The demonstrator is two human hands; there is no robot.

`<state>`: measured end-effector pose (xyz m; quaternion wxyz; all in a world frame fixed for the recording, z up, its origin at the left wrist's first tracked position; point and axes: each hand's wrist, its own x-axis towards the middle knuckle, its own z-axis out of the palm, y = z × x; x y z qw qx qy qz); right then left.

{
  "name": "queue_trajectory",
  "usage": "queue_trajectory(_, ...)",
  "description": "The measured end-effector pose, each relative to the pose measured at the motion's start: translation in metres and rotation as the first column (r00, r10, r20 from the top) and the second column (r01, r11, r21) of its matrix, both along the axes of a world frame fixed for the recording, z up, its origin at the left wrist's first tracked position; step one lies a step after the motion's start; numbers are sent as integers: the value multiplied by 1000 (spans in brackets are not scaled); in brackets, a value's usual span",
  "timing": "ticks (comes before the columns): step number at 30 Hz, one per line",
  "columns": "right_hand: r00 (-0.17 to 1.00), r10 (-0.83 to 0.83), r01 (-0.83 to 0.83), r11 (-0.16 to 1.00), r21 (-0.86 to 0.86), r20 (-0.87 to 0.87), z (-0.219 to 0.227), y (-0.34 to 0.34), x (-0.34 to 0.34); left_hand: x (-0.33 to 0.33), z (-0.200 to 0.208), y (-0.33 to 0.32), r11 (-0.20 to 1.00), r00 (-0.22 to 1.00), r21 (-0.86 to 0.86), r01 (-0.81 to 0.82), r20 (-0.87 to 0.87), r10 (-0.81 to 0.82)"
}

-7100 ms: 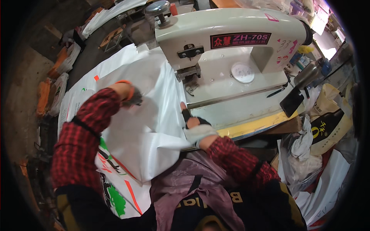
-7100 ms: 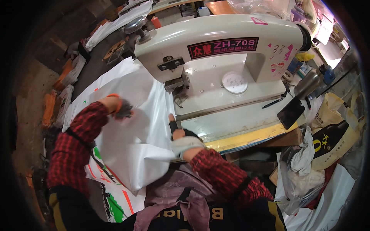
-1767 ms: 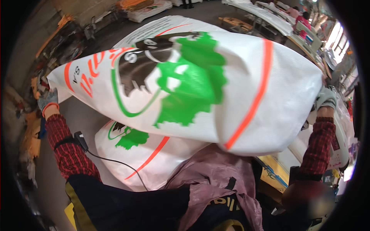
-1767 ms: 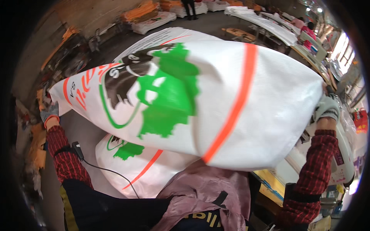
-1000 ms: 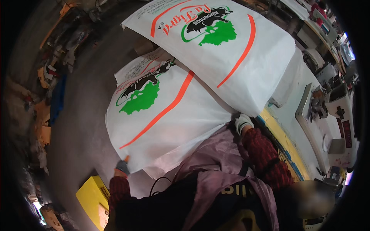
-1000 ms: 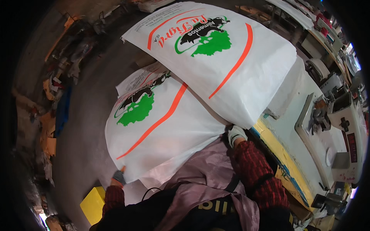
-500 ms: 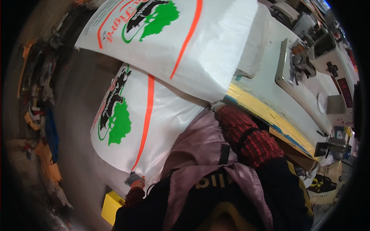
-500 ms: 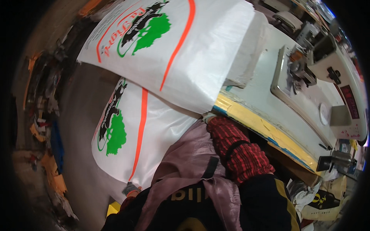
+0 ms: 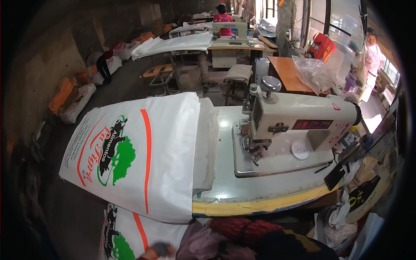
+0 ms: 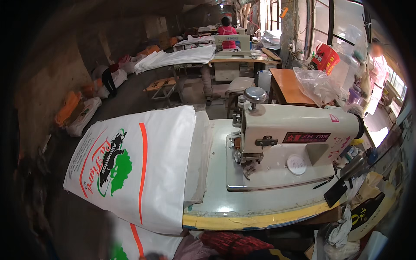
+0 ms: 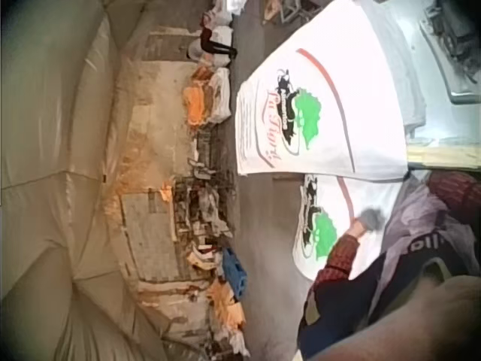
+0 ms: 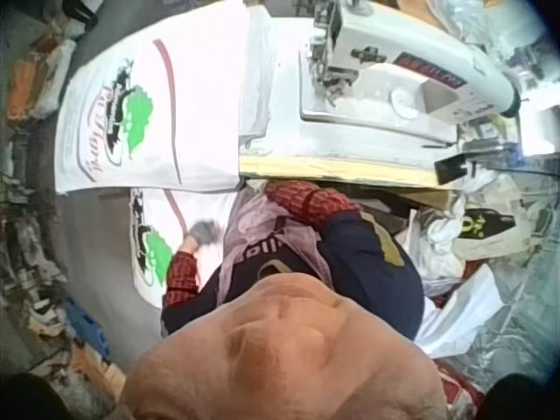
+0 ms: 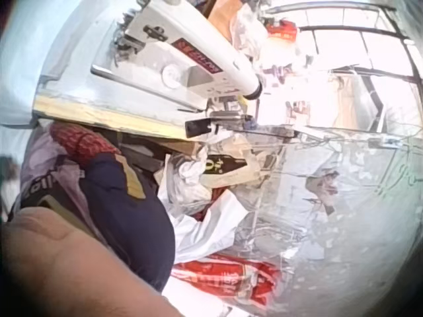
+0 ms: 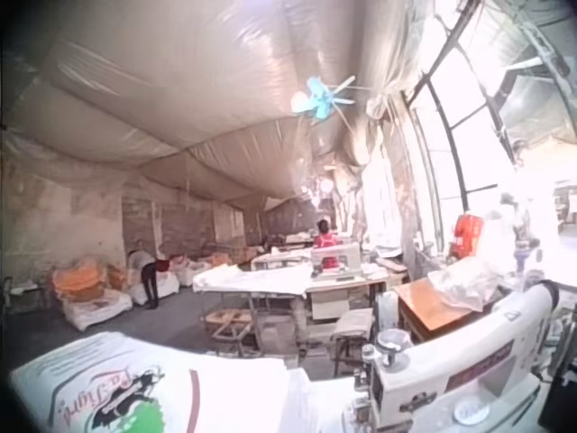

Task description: Using a sewing machine to stitch the seams of large plastic/woven bags.

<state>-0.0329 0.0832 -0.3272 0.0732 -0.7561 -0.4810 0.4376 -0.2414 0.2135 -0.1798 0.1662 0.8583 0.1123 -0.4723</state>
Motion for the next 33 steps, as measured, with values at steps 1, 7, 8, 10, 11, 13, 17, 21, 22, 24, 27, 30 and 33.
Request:
queue_trajectory(1, 999, -45, 45, 999, -10, -4, 8, -9, 4, 44, 29, 14, 991, 954, 109, -74, 298, 39)
queue_trajectory(7, 979, -190, 188, 982, -25, -75, 56, -43, -2, 257, 53, 24, 888, -85, 1, -460, 995, -45)
queue_trajectory(8, 973, -214, 213, 977, -15, -82, 77, -51, 0, 276, 40, 23, 790, 75, 162, -592, 986, -146)
queue_trajectory(10, 999, -18, 20, 999, 44, -43, 98, -67, 7, 305, 26, 40, 736, 156, 209, -644, 978, -141)
queue_trajectory(11, 985, -53, 60, 997, 43, -163, 118, -72, 13, 312, 24, 47, 748, 149, 139, -649, 987, -53)
queue_trajectory(13, 876, -139, 265, 939, 220, -463, 127, -86, 14, 306, 20, 69, 712, 48, 28, -702, 999, 8)
queue_trajectory(17, 348, -65, 734, 640, 228, -935, 162, -82, 42, 286, 51, 78, 598, 164, -291, -747, 790, 591)
queue_trajectory(21, 449, -529, 893, 292, 342, -720, 169, -79, 88, 242, 19, -10, 492, -2, -721, -488, 565, 825)
queue_trajectory(22, 353, -446, 934, 213, 285, -822, 177, -73, 89, 225, 21, -26, 597, -26, -662, -454, 679, 734)
queue_trajectory(24, 196, -563, 981, 102, 168, -803, 196, -51, 83, 199, 41, -46, 753, 14, -454, -476, 852, 523)
queue_trajectory(27, 397, -704, 899, 166, 406, -590, 182, -30, 85, 191, 81, -54, 906, -60, -213, -367, 977, 205)
queue_trajectory(30, 391, -726, 790, -52, 611, -566, 188, -33, 89, 178, 125, 8, 828, -67, 424, -367, 876, -478)
queue_trajectory(33, 528, -739, 687, 82, 722, -418, 187, -63, 97, 169, 252, 75, 589, 439, 408, -697, 893, -99)
